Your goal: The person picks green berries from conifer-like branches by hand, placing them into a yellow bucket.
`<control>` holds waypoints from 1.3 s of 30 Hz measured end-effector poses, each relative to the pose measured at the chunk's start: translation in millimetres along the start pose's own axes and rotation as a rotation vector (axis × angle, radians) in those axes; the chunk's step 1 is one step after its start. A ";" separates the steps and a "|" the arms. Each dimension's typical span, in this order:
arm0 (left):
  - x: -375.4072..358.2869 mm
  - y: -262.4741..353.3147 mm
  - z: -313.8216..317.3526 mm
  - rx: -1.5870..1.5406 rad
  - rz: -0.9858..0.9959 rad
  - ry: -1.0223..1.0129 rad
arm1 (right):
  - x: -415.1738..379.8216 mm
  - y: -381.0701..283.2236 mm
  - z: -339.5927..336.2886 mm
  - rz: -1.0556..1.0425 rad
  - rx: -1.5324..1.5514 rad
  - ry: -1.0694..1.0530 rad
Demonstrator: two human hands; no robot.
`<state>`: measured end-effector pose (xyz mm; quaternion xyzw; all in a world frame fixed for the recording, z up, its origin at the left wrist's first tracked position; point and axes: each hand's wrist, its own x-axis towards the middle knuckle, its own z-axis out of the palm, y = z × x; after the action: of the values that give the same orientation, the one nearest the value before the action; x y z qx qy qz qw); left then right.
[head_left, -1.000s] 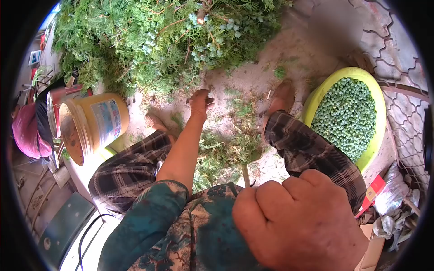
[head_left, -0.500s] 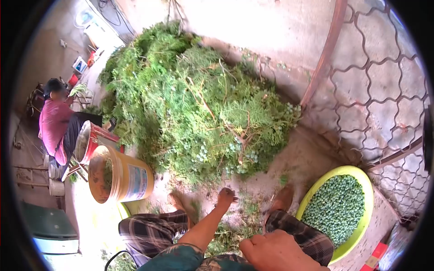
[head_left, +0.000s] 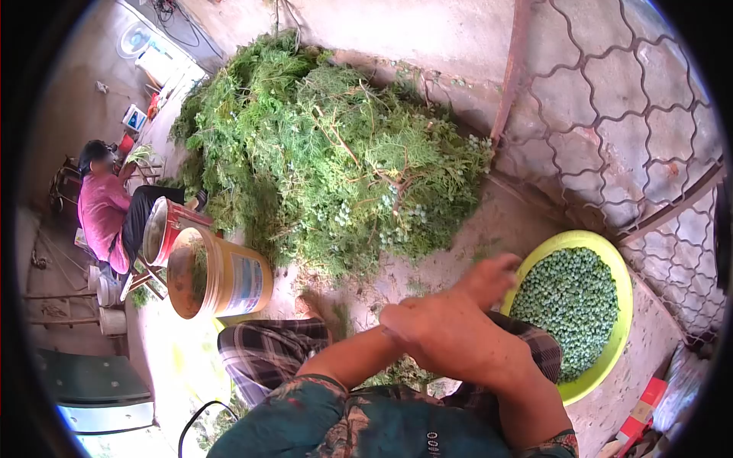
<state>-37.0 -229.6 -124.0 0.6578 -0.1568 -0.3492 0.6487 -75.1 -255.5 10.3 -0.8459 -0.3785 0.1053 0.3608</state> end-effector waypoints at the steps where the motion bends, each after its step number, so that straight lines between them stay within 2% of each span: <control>1: 1.2 -6.1 -12.4 -0.060 0.009 0.146 | -1.3 1.2 -0.5 0.004 0.007 0.001; 2: -0.9 -13.0 -27.3 -0.119 0.015 0.290 | -2.7 2.7 -0.5 -0.024 0.016 0.080; 3: -11.1 2.6 -36.4 -0.035 0.093 0.425 | -3.6 4.3 -0.8 -0.051 0.026 0.160; 4: -22.8 19.4 -45.4 0.051 0.173 0.559 | -5.1 -0.3 -7.3 -0.003 0.005 0.114; 6: -35.6 25.6 -62.0 0.475 0.525 0.764 | -5.0 -0.7 -7.5 -0.037 0.071 0.165; 8: -42.2 57.1 -79.8 1.127 0.789 0.780 | -3.8 0.6 -8.6 -0.065 0.124 0.221; 10: -22.4 70.4 -95.9 1.640 0.667 0.923 | -1.9 1.5 -8.8 -0.069 0.118 0.235; 12: 2.3 54.6 -129.0 1.771 -0.158 0.589 | -0.1 1.4 -12.1 -0.040 0.111 0.185; 14: 28.3 49.3 -153.9 1.580 -0.512 0.585 | 1.4 0.1 -14.5 -0.014 0.099 0.140; 18: 32.5 100.0 -190.4 1.778 -0.505 0.555 | 3.2 -0.4 -12.8 0.029 0.094 0.145; 20: 35.1 121.5 -222.6 2.031 -0.272 0.431 | 5.8 -0.9 -11.7 0.053 0.064 0.118; 22: 37.8 142.4 -243.7 1.840 -0.306 0.425 | 8.3 0.8 -9.7 0.071 0.027 0.092; 23: 28.1 154.8 -257.2 1.632 -0.215 0.534 | 9.3 1.5 -9.6 0.069 0.021 0.098; 25: 9.2 190.4 -279.0 1.469 -0.171 0.673 | 10.8 2.2 -8.1 0.083 0.058 0.081; 26: -1.6 205.8 -284.9 1.406 -0.211 0.707 | 10.5 2.6 -7.1 0.084 0.062 0.086; 29: -29.2 226.8 -296.2 1.225 -0.173 0.714 | 12.9 2.8 -7.5 0.051 0.050 0.098; 31: -50.2 245.3 -299.0 1.012 -0.040 0.788 | 13.7 2.6 -9.7 0.072 0.069 0.088; 32: -60.6 257.9 -294.0 1.000 -0.003 0.908 | 13.7 3.5 -9.4 0.072 0.069 0.087; 35: -97.3 302.3 -303.4 0.821 0.144 0.926 | 15.8 5.2 -0.7 0.063 0.050 0.108; 37: -112.2 308.0 -296.4 0.832 0.245 1.025 | 19.1 10.8 2.5 0.087 0.026 0.121; 39: -109.3 295.9 -286.6 0.551 0.329 1.160 | 23.9 13.4 1.3 0.071 0.006 0.185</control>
<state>148.7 23.4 164.4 0.8484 0.0361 0.2181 0.4810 -51.5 -243.8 2.4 -0.8638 -0.3129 0.0404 0.3928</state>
